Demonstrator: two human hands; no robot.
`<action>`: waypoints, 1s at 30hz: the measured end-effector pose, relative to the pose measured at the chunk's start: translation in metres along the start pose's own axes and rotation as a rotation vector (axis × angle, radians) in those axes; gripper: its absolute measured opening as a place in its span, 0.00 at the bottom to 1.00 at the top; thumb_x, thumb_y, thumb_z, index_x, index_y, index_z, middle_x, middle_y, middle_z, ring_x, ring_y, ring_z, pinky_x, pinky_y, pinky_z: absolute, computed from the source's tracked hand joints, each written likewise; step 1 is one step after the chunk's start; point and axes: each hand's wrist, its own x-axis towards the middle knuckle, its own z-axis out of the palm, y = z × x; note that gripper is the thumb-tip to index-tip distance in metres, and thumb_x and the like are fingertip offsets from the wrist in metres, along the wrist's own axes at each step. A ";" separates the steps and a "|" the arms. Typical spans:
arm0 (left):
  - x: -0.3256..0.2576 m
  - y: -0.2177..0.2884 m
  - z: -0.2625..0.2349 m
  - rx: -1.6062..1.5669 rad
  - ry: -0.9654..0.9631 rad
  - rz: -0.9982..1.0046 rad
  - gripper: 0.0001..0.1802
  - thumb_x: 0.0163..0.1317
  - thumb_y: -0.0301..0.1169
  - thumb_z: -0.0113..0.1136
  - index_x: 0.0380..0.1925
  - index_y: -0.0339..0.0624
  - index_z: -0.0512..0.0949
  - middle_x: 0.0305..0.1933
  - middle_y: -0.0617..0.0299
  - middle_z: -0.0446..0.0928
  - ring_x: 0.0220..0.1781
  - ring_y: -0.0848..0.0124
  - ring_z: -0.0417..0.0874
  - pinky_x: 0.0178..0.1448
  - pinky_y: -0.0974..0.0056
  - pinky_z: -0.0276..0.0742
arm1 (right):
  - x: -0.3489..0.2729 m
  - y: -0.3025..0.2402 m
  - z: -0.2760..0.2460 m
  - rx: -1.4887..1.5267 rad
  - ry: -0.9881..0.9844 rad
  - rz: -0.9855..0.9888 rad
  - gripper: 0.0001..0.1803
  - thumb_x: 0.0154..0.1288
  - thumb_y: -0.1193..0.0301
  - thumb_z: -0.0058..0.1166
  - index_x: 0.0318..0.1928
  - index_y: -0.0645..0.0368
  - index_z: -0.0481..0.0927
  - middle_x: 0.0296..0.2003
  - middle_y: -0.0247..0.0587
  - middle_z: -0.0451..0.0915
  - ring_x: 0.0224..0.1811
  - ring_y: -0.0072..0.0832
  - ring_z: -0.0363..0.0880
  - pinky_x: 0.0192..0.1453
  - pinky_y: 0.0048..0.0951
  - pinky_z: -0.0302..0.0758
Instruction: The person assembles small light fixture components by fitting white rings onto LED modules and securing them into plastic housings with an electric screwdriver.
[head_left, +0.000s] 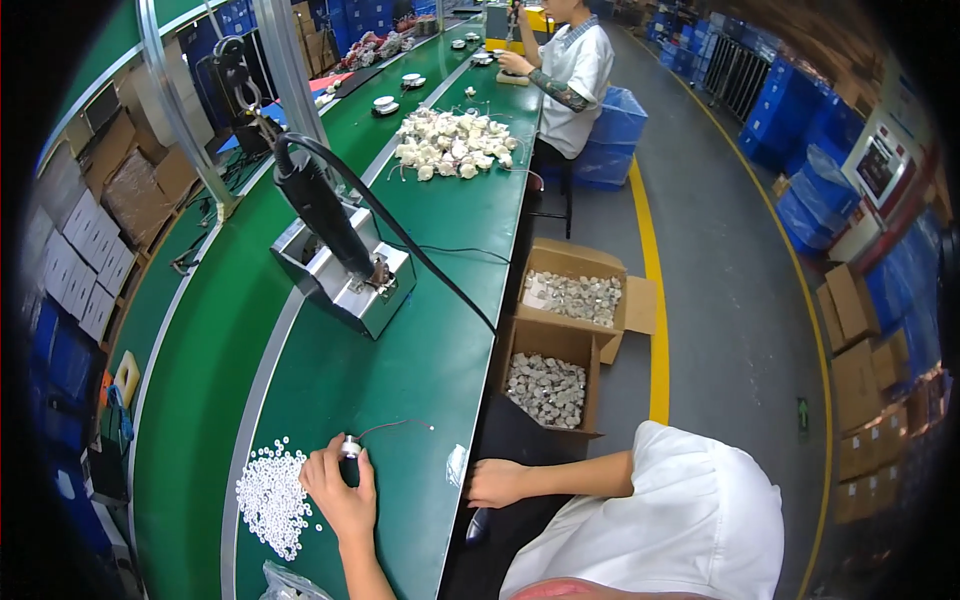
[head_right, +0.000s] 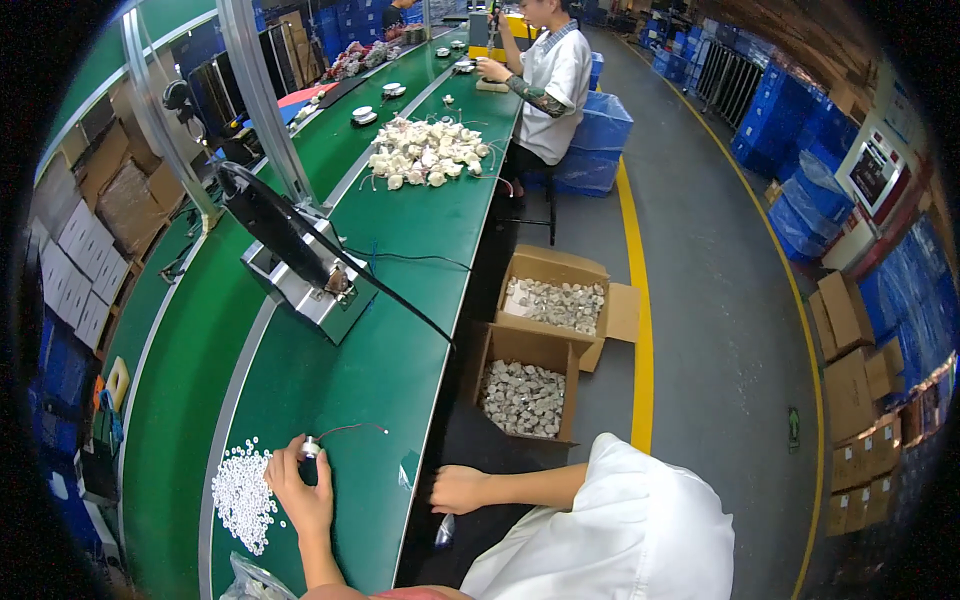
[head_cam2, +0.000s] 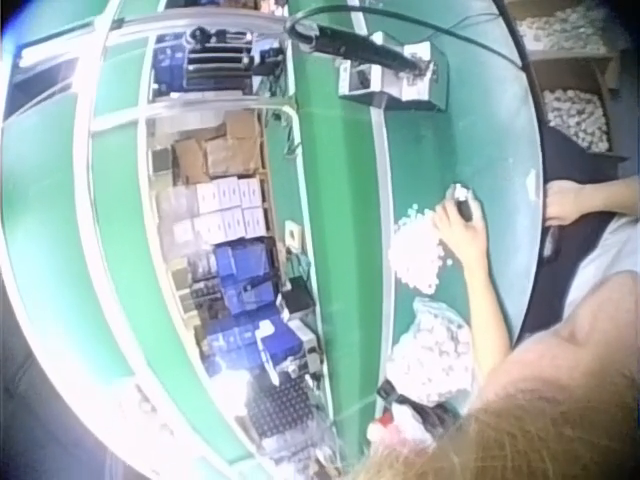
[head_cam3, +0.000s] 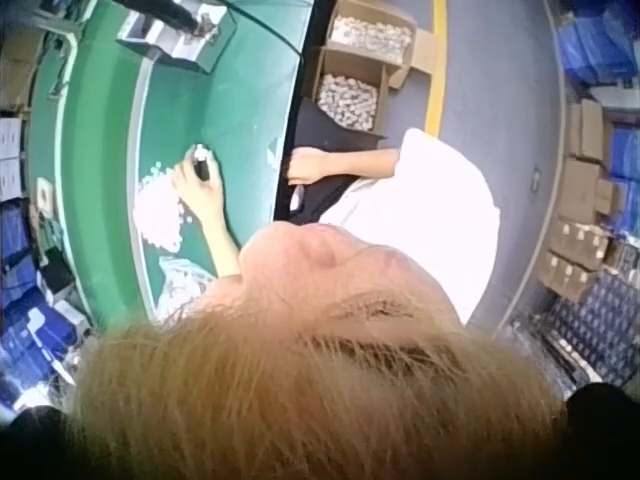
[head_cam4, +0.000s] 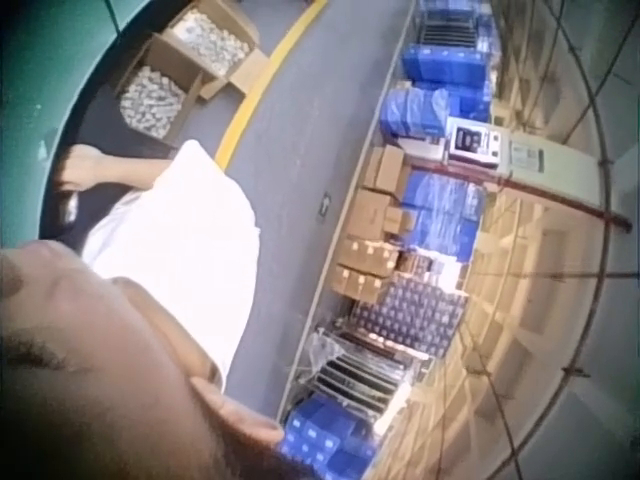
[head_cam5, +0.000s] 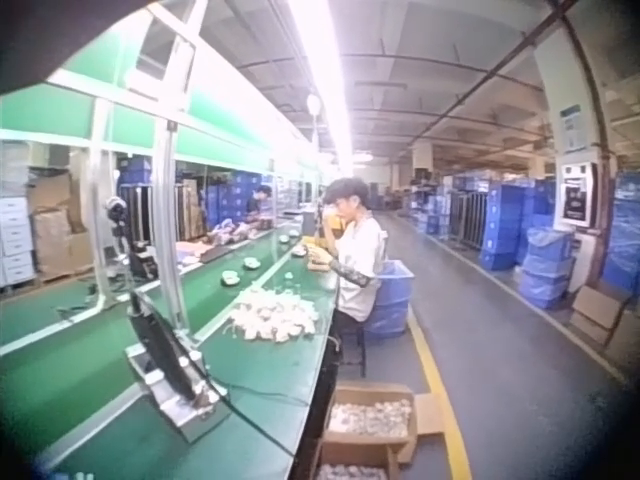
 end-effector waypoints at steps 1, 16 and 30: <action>-0.001 -0.001 -0.003 -0.016 -0.008 -0.003 0.20 0.60 0.32 0.72 0.52 0.42 0.83 0.42 0.57 0.78 0.48 0.57 0.78 0.64 0.51 0.67 | 0.001 -0.002 -0.005 -0.028 -0.065 0.009 0.19 0.71 0.53 0.58 0.33 0.56 0.85 0.30 0.45 0.85 0.37 0.47 0.86 0.48 0.48 0.78; -0.001 0.007 -0.002 -0.092 0.042 0.002 0.18 0.58 0.33 0.71 0.48 0.42 0.84 0.40 0.56 0.76 0.46 0.56 0.79 0.58 0.52 0.71 | 0.013 -0.036 -0.177 1.055 -0.693 -0.069 0.21 0.73 0.58 0.69 0.52 0.62 0.83 0.42 0.41 0.89 0.42 0.26 0.88 0.44 0.29 0.83; 0.004 0.015 -0.001 -0.054 -0.074 0.035 0.23 0.61 0.32 0.71 0.55 0.40 0.79 0.41 0.54 0.77 0.46 0.54 0.79 0.57 0.52 0.70 | 0.142 0.059 -0.347 0.071 1.271 0.041 0.46 0.60 0.62 0.79 0.71 0.61 0.64 0.54 0.45 0.83 0.55 0.34 0.84 0.60 0.35 0.80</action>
